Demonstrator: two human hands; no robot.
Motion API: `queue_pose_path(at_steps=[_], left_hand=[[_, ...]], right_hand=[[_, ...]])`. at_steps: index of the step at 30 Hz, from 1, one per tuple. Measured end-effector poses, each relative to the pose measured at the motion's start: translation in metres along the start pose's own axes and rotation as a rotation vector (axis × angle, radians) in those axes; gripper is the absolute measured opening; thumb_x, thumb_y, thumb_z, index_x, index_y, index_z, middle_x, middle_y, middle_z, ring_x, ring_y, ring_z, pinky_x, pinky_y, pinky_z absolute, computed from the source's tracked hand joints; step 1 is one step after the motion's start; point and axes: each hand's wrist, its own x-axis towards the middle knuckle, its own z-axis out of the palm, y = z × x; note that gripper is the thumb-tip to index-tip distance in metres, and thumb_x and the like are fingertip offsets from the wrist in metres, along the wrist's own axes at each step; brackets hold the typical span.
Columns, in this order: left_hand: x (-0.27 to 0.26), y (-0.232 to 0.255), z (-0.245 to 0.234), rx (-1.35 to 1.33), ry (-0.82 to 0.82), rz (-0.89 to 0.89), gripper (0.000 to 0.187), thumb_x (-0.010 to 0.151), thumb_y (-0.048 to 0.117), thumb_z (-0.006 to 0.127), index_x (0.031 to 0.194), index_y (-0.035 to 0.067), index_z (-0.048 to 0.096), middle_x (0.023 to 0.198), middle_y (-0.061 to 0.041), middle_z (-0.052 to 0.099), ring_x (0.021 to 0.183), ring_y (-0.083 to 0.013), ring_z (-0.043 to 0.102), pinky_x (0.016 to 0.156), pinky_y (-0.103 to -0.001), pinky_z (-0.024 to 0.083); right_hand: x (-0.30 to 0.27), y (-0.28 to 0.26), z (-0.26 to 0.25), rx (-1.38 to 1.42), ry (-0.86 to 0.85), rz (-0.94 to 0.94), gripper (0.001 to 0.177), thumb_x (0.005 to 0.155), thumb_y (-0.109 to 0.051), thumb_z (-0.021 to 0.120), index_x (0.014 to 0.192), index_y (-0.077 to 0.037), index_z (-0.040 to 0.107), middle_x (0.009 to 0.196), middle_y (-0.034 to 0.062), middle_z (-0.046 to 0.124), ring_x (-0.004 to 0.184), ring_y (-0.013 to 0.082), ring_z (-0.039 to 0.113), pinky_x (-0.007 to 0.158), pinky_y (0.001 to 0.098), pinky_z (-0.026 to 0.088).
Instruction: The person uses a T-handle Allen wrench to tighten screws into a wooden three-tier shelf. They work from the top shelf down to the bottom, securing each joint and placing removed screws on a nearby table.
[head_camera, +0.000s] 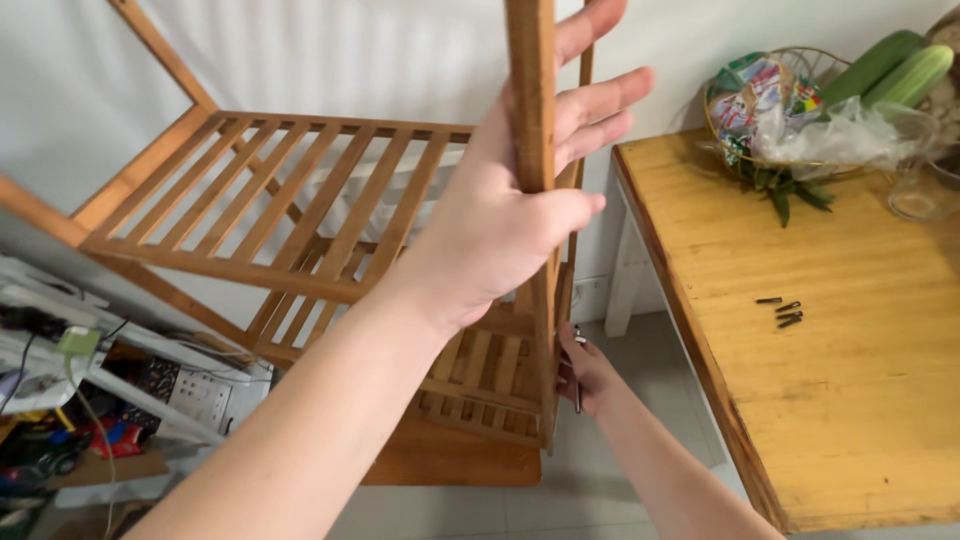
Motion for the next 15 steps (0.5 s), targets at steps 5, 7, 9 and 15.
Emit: queue_pose_path(at_steps=[5,7,9,15], left_hand=[[0.003,0.023,0.013,-0.012,0.152,-0.242,0.079,0.076,-0.019,0.038,0.149,0.012,0.046,0.143,-0.008,0.067,0.134,-0.0242,0.065,0.092,-0.031,0.052],[0.008,0.027,0.017,-0.048,0.196,-0.215,0.074,0.073,-0.020,0.037,0.139,0.011,0.050,0.135,-0.007,0.070,0.127,-0.0236,0.067,0.088,-0.028,0.051],[0.010,0.032,0.012,-0.059,0.167,-0.185,0.071,0.072,-0.020,0.038,0.135,0.010,0.050,0.135,-0.008,0.069,0.126,-0.0228,0.067,0.088,-0.028,0.052],[0.014,0.048,-0.018,-0.054,0.199,-0.084,0.055,0.073,-0.021,0.044,0.116,0.009,0.058,0.124,-0.008,0.068,0.125,-0.0251,0.067,0.094,-0.034,0.059]], right_hand=[[-0.004,0.000,0.009,-0.085,0.063,-0.062,0.054,0.090,-0.053,0.066,0.127,-0.013,0.061,0.115,0.0040,0.072,0.100,0.0221,0.069,0.081,0.0472,0.058],[-0.006,0.002,0.017,-0.121,0.115,-0.118,0.050,0.092,-0.050,0.066,0.124,-0.012,0.062,0.111,0.0044,0.072,0.096,0.0206,0.068,0.078,0.0450,0.057],[-0.007,0.004,0.028,-0.171,0.194,-0.206,0.044,0.093,-0.045,0.065,0.120,-0.011,0.064,0.104,0.0031,0.073,0.091,0.0171,0.066,0.074,0.0410,0.054],[-0.018,0.000,0.052,-0.151,0.215,-0.507,0.027,0.100,-0.030,0.066,0.104,-0.004,0.061,0.085,0.0059,0.064,0.076,0.0139,0.056,0.064,0.0325,0.050]])
